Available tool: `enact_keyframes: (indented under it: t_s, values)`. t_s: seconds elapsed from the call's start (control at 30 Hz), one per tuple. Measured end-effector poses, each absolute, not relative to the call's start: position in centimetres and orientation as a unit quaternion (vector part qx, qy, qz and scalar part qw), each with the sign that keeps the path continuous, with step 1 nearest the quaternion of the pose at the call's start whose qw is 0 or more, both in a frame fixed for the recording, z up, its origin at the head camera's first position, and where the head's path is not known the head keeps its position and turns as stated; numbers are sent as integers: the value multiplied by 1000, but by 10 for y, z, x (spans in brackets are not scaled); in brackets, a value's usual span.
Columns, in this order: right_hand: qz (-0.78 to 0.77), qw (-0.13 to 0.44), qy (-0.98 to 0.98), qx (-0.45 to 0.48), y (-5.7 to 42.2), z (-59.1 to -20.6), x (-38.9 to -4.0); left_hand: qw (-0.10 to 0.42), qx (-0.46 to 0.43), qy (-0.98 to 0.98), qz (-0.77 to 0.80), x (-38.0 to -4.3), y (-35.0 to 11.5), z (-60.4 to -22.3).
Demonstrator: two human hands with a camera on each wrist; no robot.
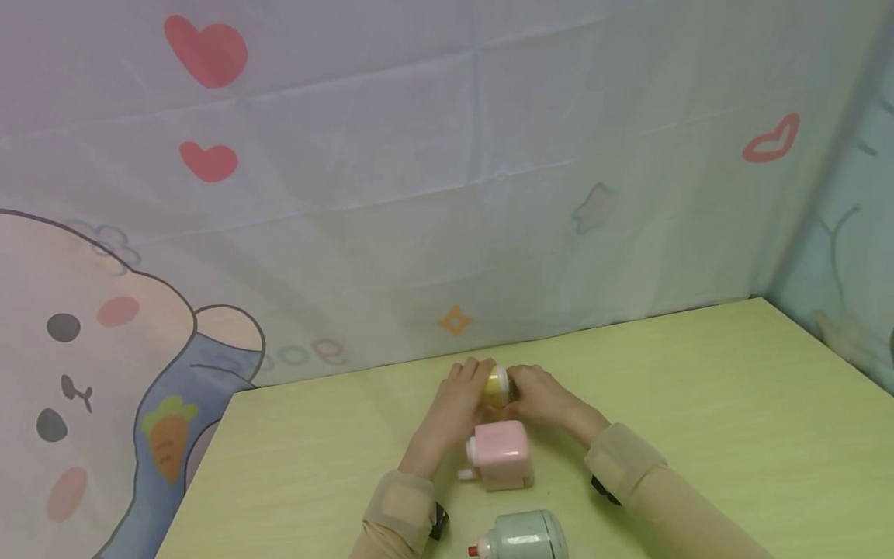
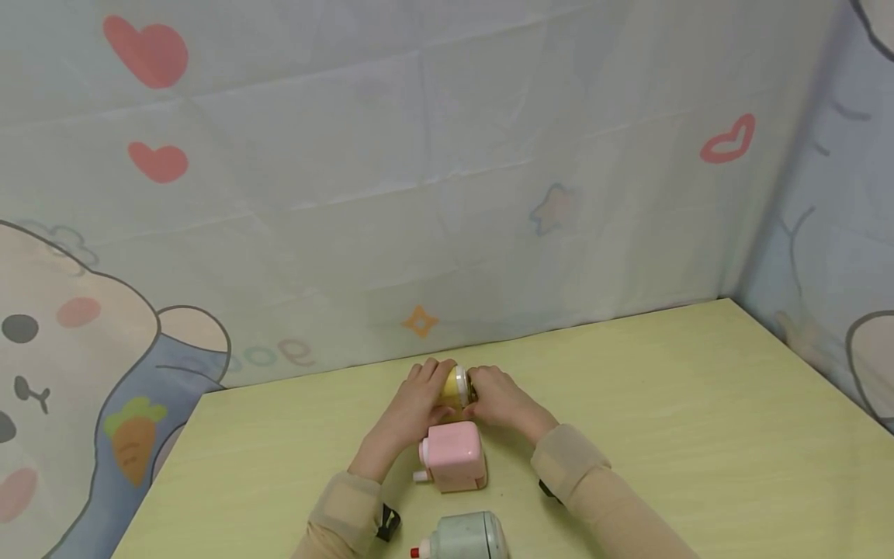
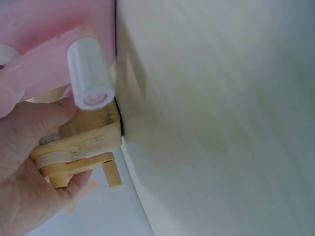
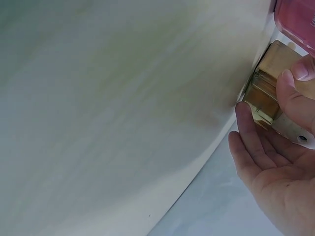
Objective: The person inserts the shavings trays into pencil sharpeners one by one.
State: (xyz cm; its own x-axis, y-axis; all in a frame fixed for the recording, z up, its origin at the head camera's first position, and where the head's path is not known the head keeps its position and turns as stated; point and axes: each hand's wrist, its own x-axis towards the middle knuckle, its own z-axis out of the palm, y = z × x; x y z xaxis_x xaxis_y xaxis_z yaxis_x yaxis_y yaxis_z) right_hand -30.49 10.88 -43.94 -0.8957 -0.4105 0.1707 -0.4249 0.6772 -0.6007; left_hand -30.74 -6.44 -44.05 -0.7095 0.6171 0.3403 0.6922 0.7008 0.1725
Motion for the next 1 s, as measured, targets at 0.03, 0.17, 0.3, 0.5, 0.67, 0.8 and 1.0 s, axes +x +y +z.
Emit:
enact_keyframes:
  t_s: [0.03,0.17,0.3,0.5,0.67,0.8,1.0]
  values:
    - [332,11,-915,228,109,-440,-305,130,-358,-913,-145,-308,-64,-441]
    - [339,7,-912,231,109,-441,-305,133,-357,-913,-148,-309,-64,-444]
    - [341,3,-912,228,109,-443,-308,134,-356,-913,-145,-309,-64,-444]
    - [347,0,-911,221,109,-442,-309,138,-358,-913,-142,-309,-63,-442]
    - [346,-8,-911,224,108,-441,-309,140,-359,-911,-148,-308,-64,-441]
    - [341,-11,-913,224,108,-441,-309,141,-359,-910,-149,-308,-64,-441]
    - [340,-16,-912,230,108,-443,-311,137,-360,-911,-149,-308,-65,-442]
